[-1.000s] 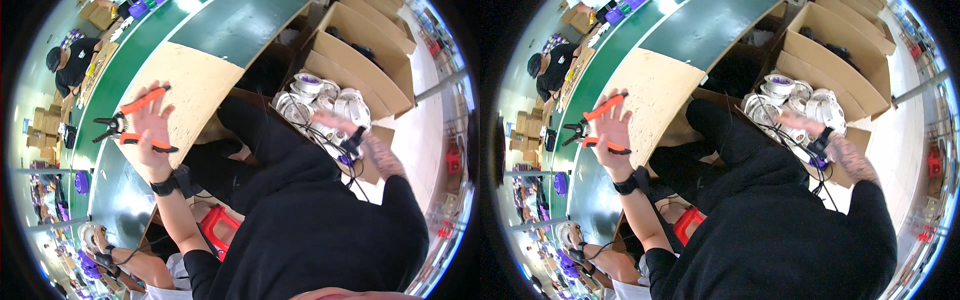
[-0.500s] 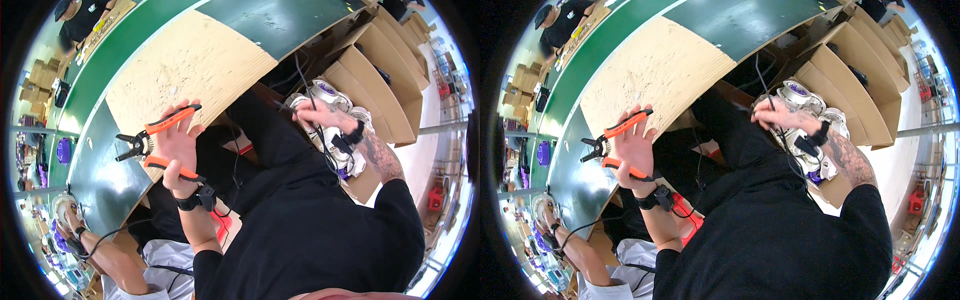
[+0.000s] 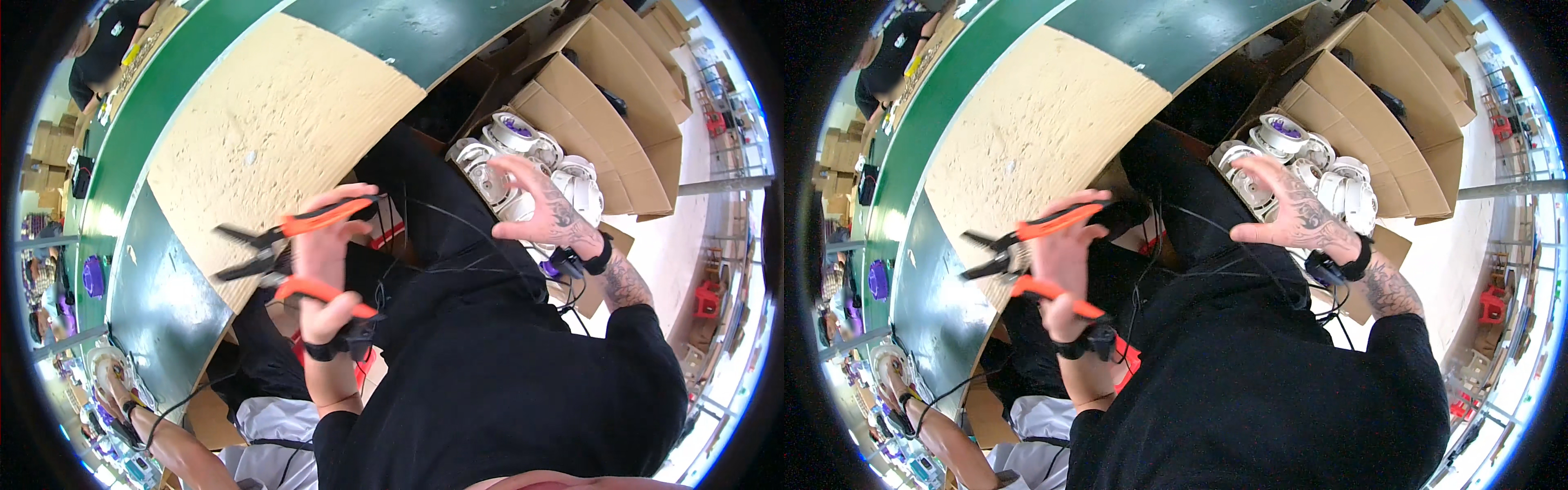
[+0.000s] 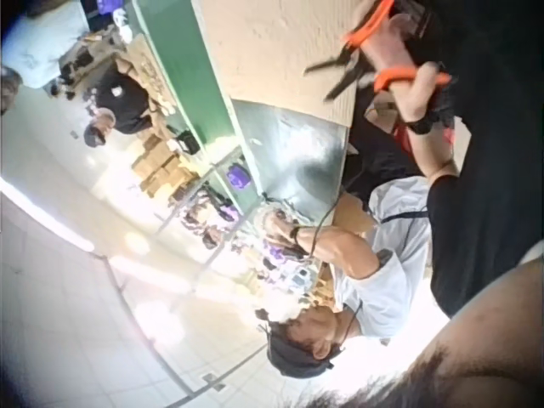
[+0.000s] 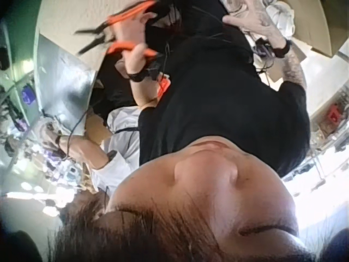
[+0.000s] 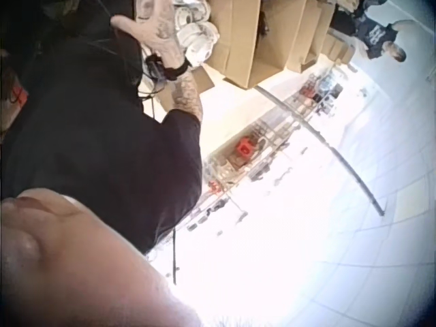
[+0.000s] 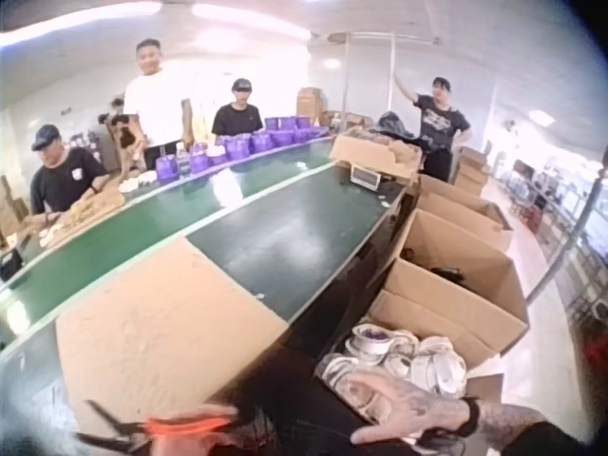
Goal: The person uses pliers to remove metal components from the center of white plastic light fixture housings. They handle each housing one at a time, rotate it to access the interior, and place the processed units into a cardboard box. A coworker performs a similar task at an adjacent station.
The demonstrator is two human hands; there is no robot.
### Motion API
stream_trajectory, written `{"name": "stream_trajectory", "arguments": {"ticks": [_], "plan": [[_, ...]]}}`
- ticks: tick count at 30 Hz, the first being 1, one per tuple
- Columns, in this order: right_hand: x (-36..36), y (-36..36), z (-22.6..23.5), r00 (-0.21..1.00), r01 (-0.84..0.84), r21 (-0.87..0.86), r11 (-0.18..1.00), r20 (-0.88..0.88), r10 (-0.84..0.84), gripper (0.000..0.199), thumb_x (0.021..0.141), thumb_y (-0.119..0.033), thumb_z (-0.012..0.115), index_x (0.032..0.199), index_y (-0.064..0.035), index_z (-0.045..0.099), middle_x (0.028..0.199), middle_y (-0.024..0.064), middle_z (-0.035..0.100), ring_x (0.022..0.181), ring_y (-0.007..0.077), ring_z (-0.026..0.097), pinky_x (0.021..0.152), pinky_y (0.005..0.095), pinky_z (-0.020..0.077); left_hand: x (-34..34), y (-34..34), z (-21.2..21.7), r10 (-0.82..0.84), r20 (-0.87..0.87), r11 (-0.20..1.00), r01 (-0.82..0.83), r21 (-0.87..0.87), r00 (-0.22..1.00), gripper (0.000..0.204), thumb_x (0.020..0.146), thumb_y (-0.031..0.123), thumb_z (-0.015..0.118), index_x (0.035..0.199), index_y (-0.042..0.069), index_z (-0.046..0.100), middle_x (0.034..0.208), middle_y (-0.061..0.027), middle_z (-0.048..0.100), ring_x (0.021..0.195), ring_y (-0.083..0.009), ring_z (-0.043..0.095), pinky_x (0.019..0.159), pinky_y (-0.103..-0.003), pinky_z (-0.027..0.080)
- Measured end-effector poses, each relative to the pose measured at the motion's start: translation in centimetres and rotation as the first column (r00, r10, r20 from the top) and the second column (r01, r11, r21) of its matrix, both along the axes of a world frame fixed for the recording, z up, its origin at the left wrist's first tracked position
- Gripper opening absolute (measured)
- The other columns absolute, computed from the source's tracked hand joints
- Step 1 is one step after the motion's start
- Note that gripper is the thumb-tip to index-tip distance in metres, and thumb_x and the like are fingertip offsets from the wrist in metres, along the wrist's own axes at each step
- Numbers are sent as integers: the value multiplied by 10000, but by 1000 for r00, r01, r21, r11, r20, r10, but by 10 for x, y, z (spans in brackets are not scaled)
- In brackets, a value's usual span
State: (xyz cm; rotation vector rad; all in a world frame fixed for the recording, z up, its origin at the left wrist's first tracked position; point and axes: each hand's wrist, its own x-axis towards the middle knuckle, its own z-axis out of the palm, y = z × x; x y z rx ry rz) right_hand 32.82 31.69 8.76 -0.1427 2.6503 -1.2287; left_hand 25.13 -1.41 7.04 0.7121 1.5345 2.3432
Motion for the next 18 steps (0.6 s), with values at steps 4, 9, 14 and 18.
{"name": "stream_trajectory", "arguments": {"ticks": [4, 9, 14, 18], "plan": [[-4, -28, 0, 960, -185, -86, 979, -228, 162, 1378, 582, -534, 919, 1569, 28, 139, 1618, 237, 195, 1510, 365, 191, 1229, 445, 171, -1, 82, -21, -77, -85, 970, 55, -236, 993, 959, 641, 288, 877, 1416, -2, 392, 1424, -195, 419, 1325, -308, 448, 1058, -430, 404], [10, -22, -54, 979, 166, -551, 818, -8, -204, 1205, 664, -284, 880, 1570, 12, 142, 1536, 172, 326, 1412, 330, 363, 1174, 416, 301, 6, 164, -33, -113, -237, 827, -41, -560, 965, 746, 721, 296, 796, 1328, -37, 516, 1455, -206, 372, 1301, -369, 468, 1077, -440, 414], [67, 67, -126, 782, 544, -754, 367, 298, -547, 850, 681, 88, 687, 1447, -67, 351, 1181, 28, 494, 1023, 159, 536, 1028, 347, 435, -12, 252, -86, -210, -272, 771, -12, -637, 939, 520, 852, 271, 719, 1214, -77, 583, 1138, -222, 641, 1042, -363, 642, 942, -393, 509], [88, 92, -131, 515, 690, -704, 168, 313, -798, 620, 693, 149, 624, 1241, -89, 459, 931, -23, 460, 800, 76, 506, 855, 299, 488, -1, 329, -140, -652, -67, 161, 52, -986, 756, 348, 830, 256, 750, 1029, -25, 699, 1002, -202, 716, 952, -344, 701, 804, -412, 577]]}}
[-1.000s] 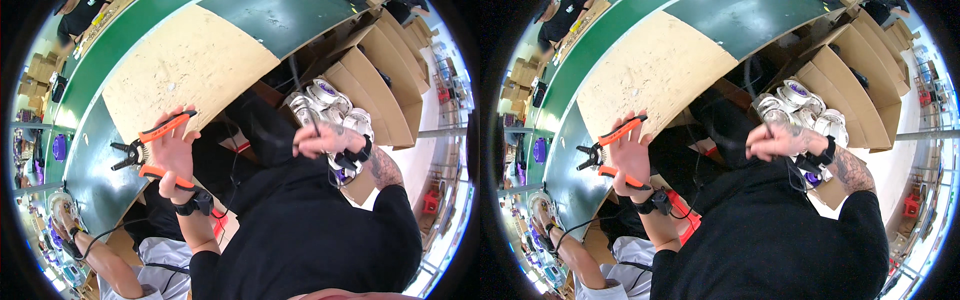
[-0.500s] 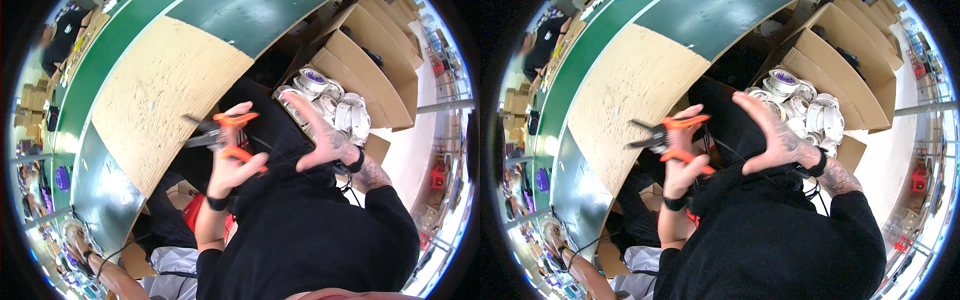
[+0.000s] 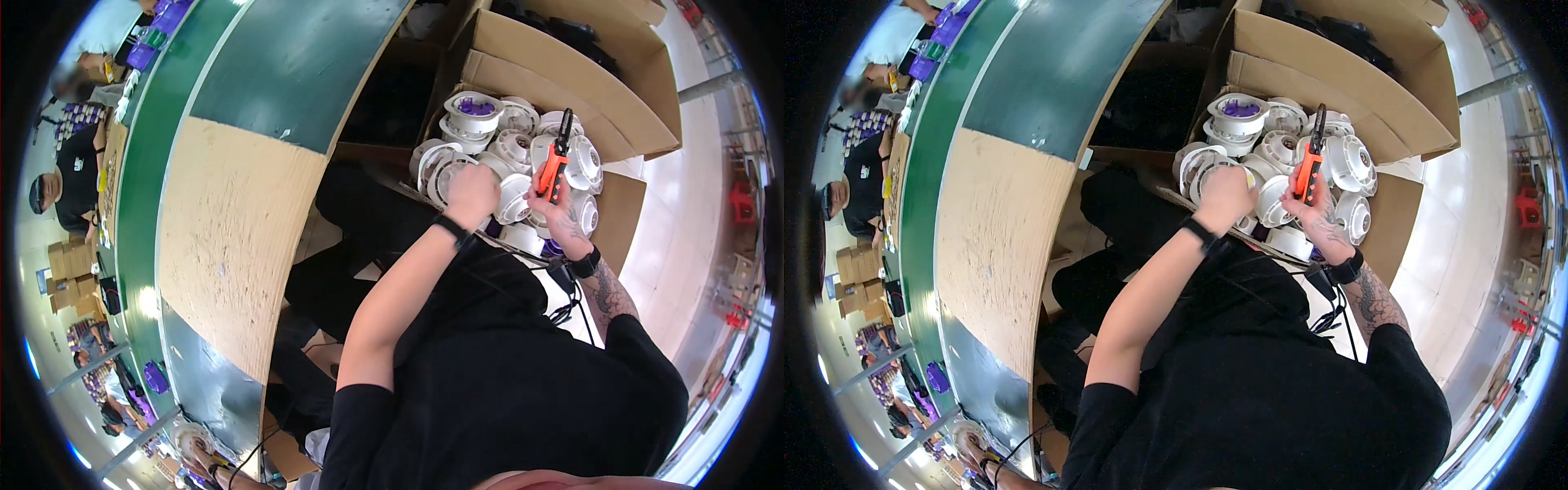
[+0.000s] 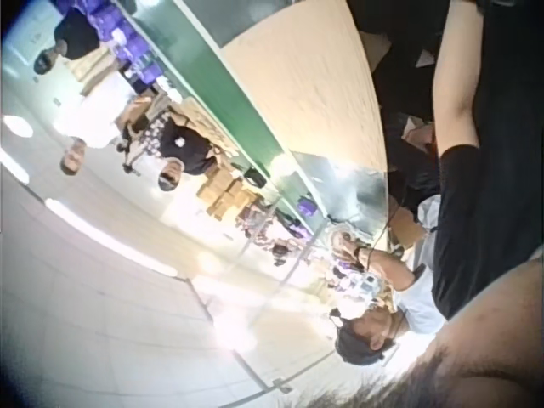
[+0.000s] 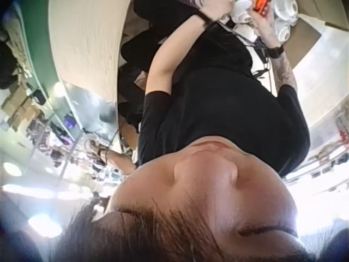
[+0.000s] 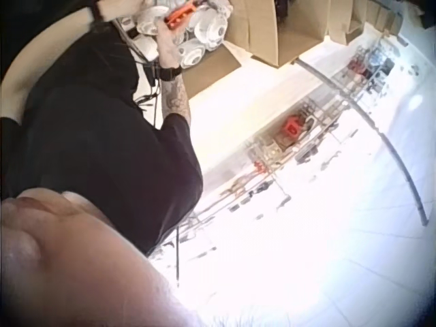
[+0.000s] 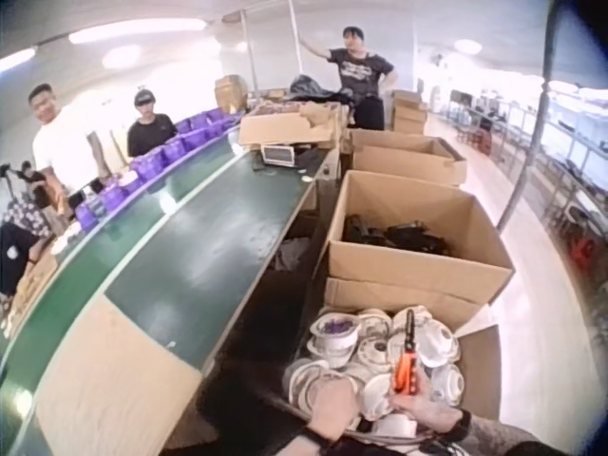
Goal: The person uses pliers to remove metal components from the center of white plastic light fixture housings. They handle each housing one at a time, rotate it to access the interior, and place the processed units into a cardboard box. A coworker performs a similar task at an adjacent station.
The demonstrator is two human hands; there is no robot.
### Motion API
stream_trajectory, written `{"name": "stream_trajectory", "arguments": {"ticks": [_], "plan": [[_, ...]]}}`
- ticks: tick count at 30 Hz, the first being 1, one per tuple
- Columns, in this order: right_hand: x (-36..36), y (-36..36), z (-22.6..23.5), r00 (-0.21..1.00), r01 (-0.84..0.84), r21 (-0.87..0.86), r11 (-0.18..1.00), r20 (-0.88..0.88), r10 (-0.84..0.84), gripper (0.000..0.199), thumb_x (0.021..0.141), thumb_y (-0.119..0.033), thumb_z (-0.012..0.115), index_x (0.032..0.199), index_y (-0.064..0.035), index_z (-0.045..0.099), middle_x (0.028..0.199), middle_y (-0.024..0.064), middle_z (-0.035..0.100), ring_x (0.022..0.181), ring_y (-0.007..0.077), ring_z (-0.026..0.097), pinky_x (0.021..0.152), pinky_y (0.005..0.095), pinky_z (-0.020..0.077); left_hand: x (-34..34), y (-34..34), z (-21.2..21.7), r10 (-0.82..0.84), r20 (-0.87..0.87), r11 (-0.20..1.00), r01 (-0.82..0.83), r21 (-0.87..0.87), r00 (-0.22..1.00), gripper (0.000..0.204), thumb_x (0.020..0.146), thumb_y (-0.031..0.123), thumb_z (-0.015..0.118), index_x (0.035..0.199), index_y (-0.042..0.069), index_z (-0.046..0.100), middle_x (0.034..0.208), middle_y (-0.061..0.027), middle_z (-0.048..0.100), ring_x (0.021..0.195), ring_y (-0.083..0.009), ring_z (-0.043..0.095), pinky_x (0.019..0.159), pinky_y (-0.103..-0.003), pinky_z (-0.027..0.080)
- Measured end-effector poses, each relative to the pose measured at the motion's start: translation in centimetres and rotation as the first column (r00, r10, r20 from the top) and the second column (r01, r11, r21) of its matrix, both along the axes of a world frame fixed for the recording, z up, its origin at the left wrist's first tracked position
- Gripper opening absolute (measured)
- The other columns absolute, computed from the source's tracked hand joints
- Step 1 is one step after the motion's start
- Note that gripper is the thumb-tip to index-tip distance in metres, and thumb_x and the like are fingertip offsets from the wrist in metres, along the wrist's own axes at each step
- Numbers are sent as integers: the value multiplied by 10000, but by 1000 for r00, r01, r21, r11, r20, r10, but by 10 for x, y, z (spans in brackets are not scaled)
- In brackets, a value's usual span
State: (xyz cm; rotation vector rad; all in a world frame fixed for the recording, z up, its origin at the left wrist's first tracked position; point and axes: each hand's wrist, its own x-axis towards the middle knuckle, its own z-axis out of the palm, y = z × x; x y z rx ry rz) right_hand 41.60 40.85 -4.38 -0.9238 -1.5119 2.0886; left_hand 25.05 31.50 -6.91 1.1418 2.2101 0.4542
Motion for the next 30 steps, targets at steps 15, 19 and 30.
{"name": "stream_trajectory", "arguments": {"ticks": [15, 19, 30], "plan": [[-9, 14, 1, 941, -334, 282, 899, 47, 335, 1172, 649, -289, 874, 1554, -5, 186, 1445, 115, 377, 1349, 252, 375, 1164, 385, 267, -46, -49, -11, 222, 372, 965, -258, 49, 901, 319, 883, 257, 694, 958, -52, 718, 865, -218, 722, 821, -276, 725, 767, -370, 567], [-32, 15, 27, 904, -408, 573, 711, 142, 404, 1114, 671, -316, 850, 1535, 15, 228, 1493, 194, 364, 1410, 320, 356, 1179, 425, 266, -51, -131, 47, 87, 857, 732, -616, 290, 508, 244, 1020, 144, 553, 1148, -28, 671, 951, -11, 679, 854, -71, 602, 772, -248, 497], [-171, -74, 183, 790, -258, 963, -84, 260, 556, 881, 599, -55, 701, 1440, -11, 440, 1330, 199, 452, 1244, 412, 438, 1089, 479, 358, -96, -317, 156, 148, 864, -32, -871, 491, 482, 437, 1104, 329, 341, 1355, 10, 504, 1231, -99, 620, 1110, -177, 616, 944, -337, 524]]}}
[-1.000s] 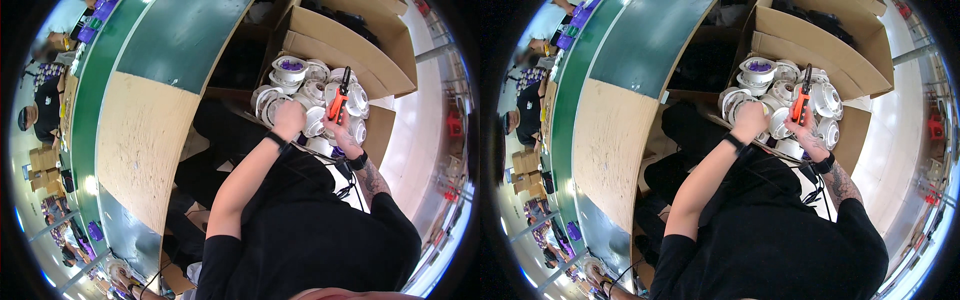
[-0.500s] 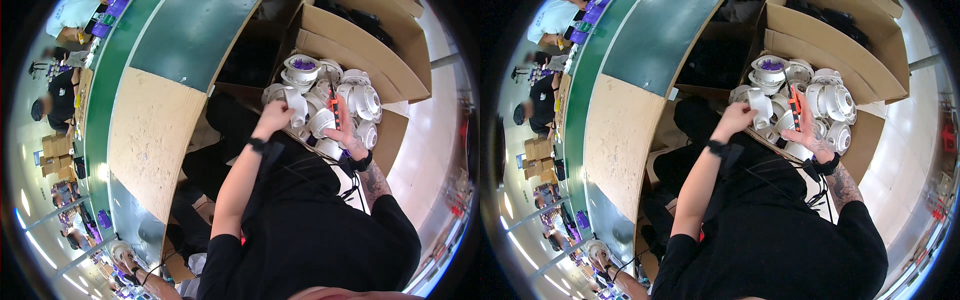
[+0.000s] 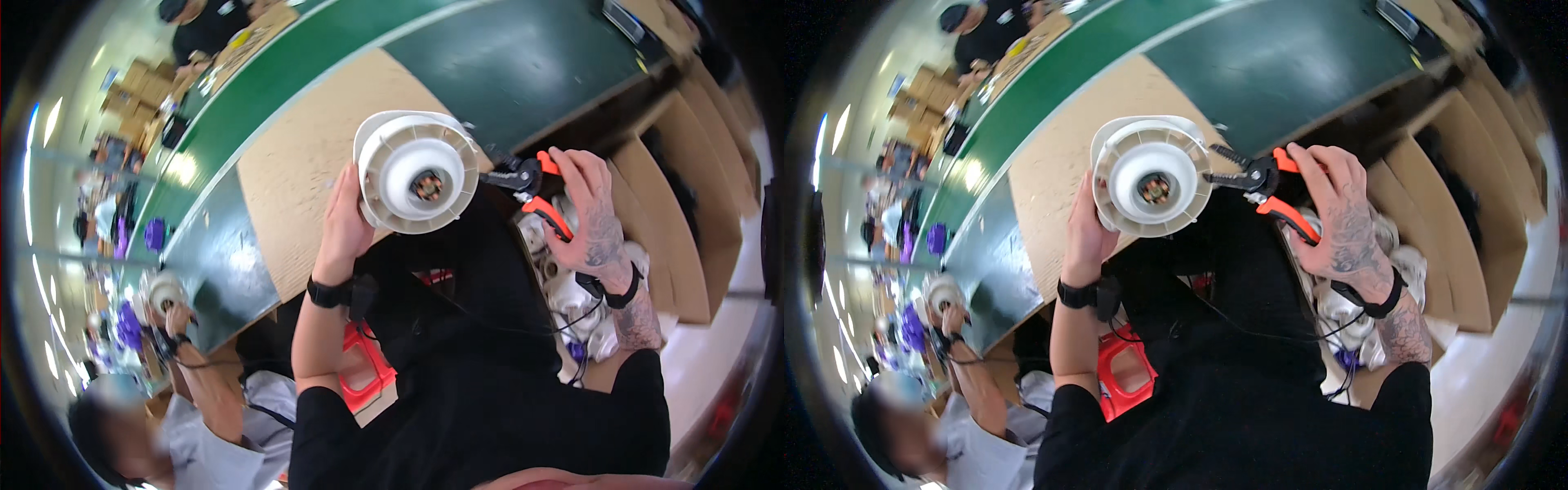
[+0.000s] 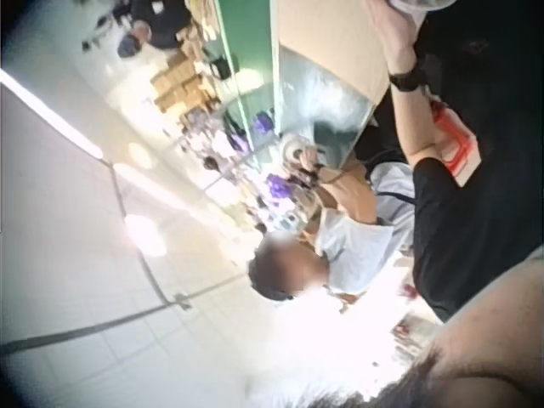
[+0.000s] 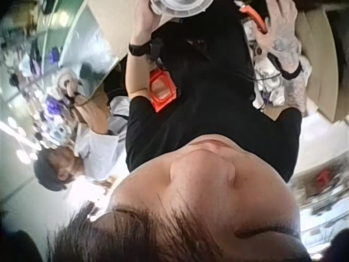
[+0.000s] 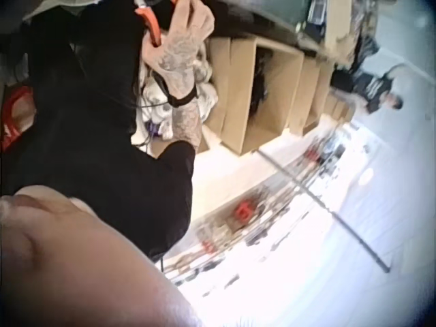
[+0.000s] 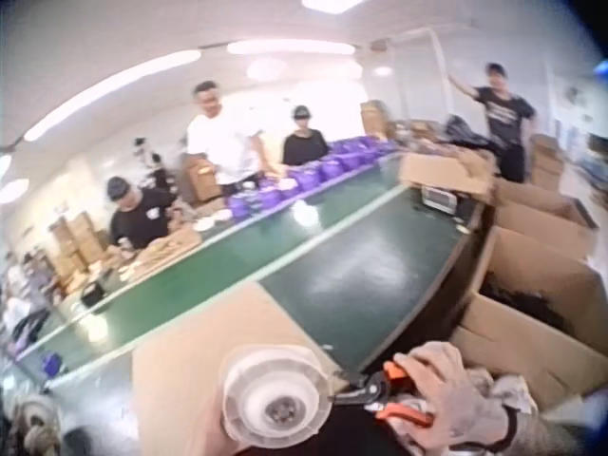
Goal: The person uses pliers to remove metal components from the center of white plastic light fixture housings. They handle each housing one at a time, rotate it to access the interior, and place the processed units into a cardboard box. A coworker performs a similar task at an adjacent station.
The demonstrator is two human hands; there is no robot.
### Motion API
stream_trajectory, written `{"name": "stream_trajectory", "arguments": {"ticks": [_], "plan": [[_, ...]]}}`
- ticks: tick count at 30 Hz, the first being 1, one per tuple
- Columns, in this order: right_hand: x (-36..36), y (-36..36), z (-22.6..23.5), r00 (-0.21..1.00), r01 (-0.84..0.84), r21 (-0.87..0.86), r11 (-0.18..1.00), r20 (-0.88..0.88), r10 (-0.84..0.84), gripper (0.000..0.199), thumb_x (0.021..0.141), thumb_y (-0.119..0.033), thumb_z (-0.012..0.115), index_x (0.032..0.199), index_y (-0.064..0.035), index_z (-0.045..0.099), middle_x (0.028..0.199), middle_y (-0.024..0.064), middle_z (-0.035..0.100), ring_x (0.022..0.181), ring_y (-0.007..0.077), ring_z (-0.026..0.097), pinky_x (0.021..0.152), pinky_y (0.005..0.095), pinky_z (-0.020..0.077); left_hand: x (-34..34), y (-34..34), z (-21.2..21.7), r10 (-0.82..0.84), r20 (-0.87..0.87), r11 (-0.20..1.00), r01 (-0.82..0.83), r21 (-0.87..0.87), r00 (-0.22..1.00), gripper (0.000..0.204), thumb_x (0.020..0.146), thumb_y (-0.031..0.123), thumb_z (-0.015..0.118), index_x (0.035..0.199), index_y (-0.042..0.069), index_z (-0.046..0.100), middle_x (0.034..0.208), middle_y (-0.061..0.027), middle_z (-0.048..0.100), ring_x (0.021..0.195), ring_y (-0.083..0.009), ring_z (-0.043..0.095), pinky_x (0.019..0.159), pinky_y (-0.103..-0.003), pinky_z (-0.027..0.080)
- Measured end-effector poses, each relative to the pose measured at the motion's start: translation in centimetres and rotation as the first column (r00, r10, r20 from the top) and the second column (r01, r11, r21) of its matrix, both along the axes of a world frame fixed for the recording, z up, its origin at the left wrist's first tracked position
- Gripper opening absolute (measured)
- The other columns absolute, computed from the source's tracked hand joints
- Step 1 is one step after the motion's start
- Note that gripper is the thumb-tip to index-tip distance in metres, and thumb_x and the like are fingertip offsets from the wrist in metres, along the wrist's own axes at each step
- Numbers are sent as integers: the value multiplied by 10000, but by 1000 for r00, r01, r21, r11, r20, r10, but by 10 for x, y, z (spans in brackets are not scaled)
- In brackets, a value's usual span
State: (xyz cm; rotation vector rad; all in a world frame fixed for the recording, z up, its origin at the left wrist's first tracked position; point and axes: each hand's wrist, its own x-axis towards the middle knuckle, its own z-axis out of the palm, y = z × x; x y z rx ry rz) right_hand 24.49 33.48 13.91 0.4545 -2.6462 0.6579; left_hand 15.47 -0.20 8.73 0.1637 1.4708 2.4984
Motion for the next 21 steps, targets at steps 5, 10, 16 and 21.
{"name": "stream_trajectory", "arguments": {"ticks": [5, 10, 16, 21], "plan": [[-77, -69, 9, 989, -123, 167, 978, -65, 135, 840, 594, -121, 739, 1390, -34, 484, 1257, 173, 470, 1214, 380, 434, 1083, 501, 316, -60, -48, 11, 250, -106, 934, -269, -235, 962, 459, 1098, 389, 362, 1294, 23, 559, 1037, -50, 642, 844, -87, 626, 654, -237, 518], [-138, -111, 19, 966, -160, 226, 961, -163, 199, 757, 585, -248, 782, 1276, -58, 536, 1155, 124, 486, 1112, 316, 458, 1014, 463, 328, -101, -82, -3, 218, -322, 846, -343, -408, 921, 517, 1009, 403, 572, 1318, -11, 542, 1138, -80, 656, 988, -126, 629, 808, -278, 524], [-189, -143, 29, 957, -237, 348, 907, -79, 281, 772, 565, -262, 756, 1281, -73, 539, 1132, 110, 497, 1080, 293, 462, 973, 441, 341, -98, -96, -14, 286, -407, 830, -437, -347, 867, 624, 841, 233, 743, 1357, -28, 508, 1215, -112, 643, 1117, -184, 615, 973, -339, 492], [-210, -155, 34, 918, -292, 455, 841, -115, 381, 789, 559, -283, 742, 1291, -78, 530, 1123, 108, 492, 1077, 288, 460, 962, 440, 341, -94, -94, -10, 317, -409, 801, -473, -367, 856, 601, 818, 171, 708, 1347, -35, 511, 1210, -123, 643, 1112, -194, 619, 976, -348, 495]]}}
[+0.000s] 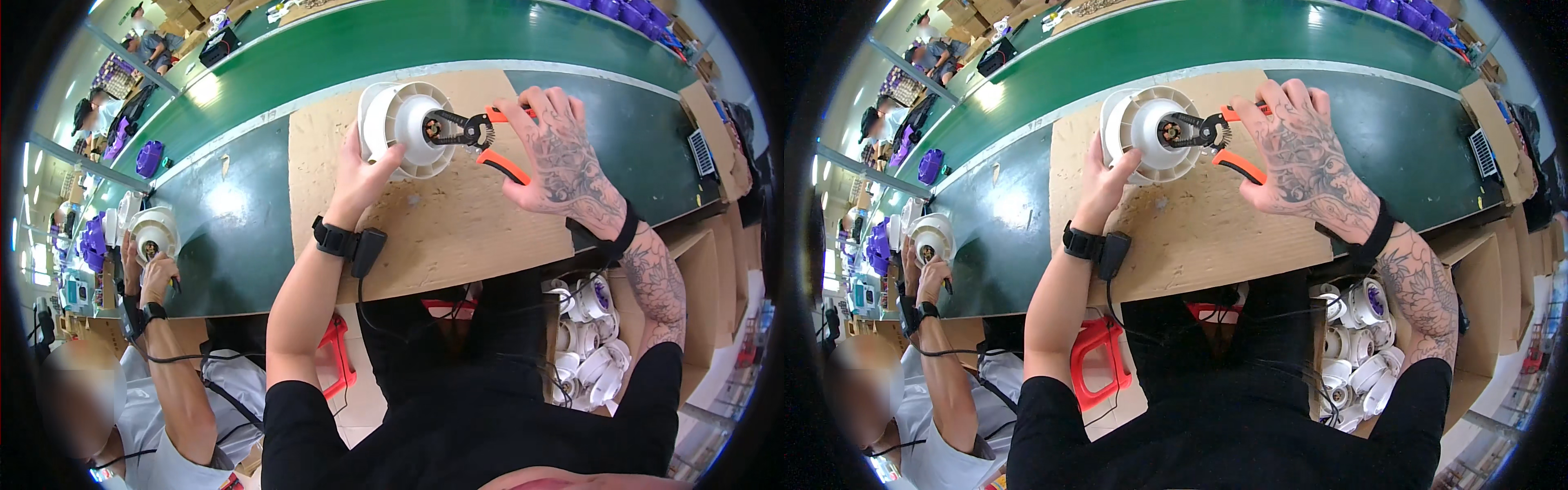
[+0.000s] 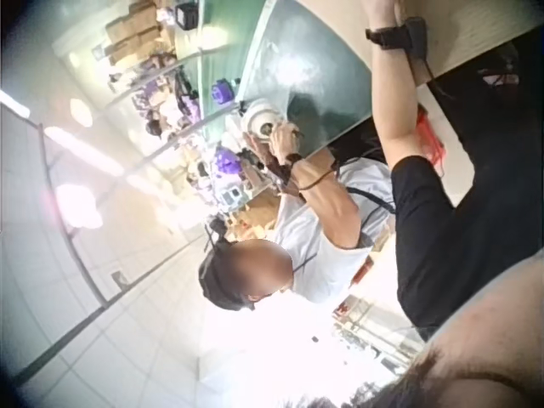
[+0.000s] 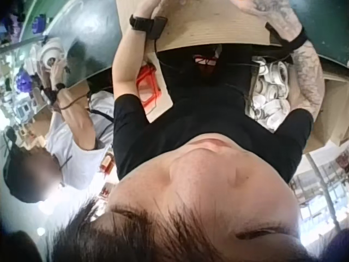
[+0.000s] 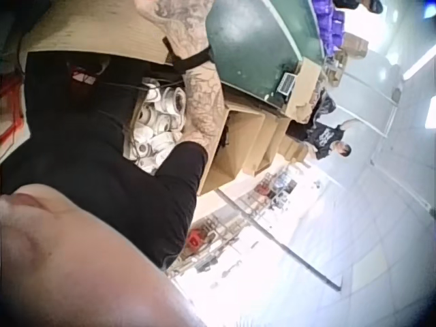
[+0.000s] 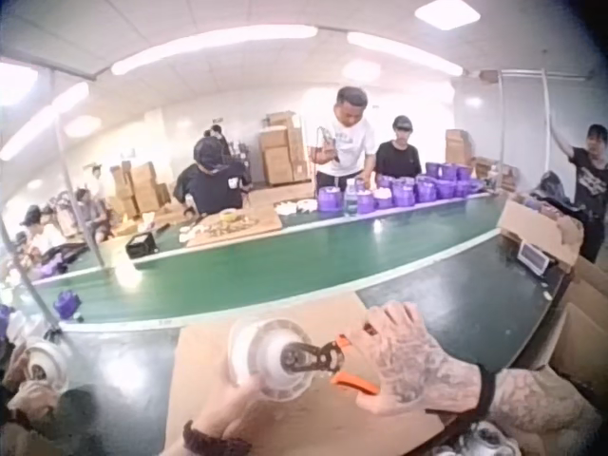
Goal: The person uses pliers to remove metal components from the center of white plastic light fixture housings. They handle each housing one at a time, rotate it to access the interior, and place the processed units into a cardboard box. A coworker performs a similar task at an adjacent station.
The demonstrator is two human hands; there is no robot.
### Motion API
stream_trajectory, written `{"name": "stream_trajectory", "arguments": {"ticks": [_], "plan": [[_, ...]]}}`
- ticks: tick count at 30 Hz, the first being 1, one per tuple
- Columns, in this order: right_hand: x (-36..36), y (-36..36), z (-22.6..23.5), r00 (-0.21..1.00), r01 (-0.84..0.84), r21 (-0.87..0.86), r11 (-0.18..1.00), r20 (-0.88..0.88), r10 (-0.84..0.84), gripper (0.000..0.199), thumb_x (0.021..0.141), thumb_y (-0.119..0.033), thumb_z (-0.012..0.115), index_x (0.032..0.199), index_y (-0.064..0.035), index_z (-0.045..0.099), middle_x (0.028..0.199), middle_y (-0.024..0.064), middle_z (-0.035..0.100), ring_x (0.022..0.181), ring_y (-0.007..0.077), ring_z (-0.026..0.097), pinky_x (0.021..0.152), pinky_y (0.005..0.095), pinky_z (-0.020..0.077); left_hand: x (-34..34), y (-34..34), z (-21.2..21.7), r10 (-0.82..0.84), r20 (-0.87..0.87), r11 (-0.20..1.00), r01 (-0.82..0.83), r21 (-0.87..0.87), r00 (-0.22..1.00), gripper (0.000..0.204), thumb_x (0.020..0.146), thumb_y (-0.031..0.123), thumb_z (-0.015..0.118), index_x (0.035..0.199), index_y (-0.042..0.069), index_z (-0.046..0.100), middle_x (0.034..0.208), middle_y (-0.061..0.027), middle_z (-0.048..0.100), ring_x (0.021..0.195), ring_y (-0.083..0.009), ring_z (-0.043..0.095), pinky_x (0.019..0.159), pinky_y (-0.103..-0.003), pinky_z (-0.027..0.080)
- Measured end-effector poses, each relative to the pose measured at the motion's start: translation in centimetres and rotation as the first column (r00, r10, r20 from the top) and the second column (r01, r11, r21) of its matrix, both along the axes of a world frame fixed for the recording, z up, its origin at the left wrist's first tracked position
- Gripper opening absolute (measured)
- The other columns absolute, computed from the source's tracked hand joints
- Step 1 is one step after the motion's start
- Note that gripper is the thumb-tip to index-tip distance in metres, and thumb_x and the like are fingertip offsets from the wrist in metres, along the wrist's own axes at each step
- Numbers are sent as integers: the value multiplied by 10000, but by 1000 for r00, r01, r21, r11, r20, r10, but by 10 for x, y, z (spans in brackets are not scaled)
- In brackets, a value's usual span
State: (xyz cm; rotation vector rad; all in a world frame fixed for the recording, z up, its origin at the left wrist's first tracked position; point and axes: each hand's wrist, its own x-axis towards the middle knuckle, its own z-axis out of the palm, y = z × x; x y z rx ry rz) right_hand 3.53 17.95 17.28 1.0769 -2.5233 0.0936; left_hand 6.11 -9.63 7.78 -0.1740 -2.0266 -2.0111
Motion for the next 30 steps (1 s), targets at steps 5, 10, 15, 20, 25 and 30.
{"name": "stream_trajectory", "arguments": {"ticks": [5, 10, 15, 20, 25, 30], "plan": [[-5, -4, 6, 1000, -16, 56, 998, 18, 15, 765, 551, -289, 733, 1262, -75, 548, 1127, 111, 482, 1077, 288, 454, 959, 442, 332, -5, -4, -2, 7, -49, 991, -14, -133, 999, 617, 790, 138, 706, 1345, -38, 501, 1200, -135, 644, 1114, -201, 620, 959, -347, 506], [-5, -7, 10, 999, -34, 70, 997, 26, 33, 743, 533, -289, 742, 1223, -69, 575, 1125, 117, 486, 1070, 289, 450, 935, 442, 329, -1, 5, -1, 50, -79, 995, -57, -77, 996, 619, 764, 125, 716, 1324, -39, 511, 1185, -140, 651, 1103, -209, 630, 942, -348, 514], [-4, -9, 10, 999, -35, 63, 997, -10, 35, 728, 528, -299, 748, 1200, -70, 588, 1101, 115, 497, 1050, 281, 451, 917, 438, 326, -3, 3, -3, 85, -161, 978, -113, -176, 983, 632, 758, 124, 721, 1327, -42, 502, 1168, -144, 656, 1086, -213, 637, 931, -348, 517], [-9, -6, 6, 996, -66, 26, 997, -58, 67, 685, 548, -321, 736, 1171, -71, 601, 1059, 109, 510, 1025, 271, 449, 898, 436, 317, -4, 2, -6, 57, -101, 990, -70, -125, 993, 602, 795, 132, 688, 1339, -37, 492, 1189, -147, 649, 1076, -215, 639, 916, -352, 523], [6, -12, 17, 999, 35, 77, 996, -33, -32, 765, 529, -284, 749, 1237, -73, 553, 1125, 120, 459, 1086, 292, 436, 954, 457, 315, -6, 0, -18, -68, -8, 985, 69, 157, 998, 641, 848, 152, 651, 1418, -9, 405, 1263, -146, 598, 1088, -212, 633, 876, -348, 560], [17, -17, 29, 994, 36, 84, 996, -106, -27, 730, 528, -300, 759, 1201, -82, 578, 1115, 113, 470, 1101, 276, 431, 961, 461, 311, -7, -2, -20, -148, -11, 962, 147, 230, 989, 689, 859, 162, 648, 1457, 7, 342, 1281, -136, 576, 1111, -204, 627, 829, -333, 599]]}}
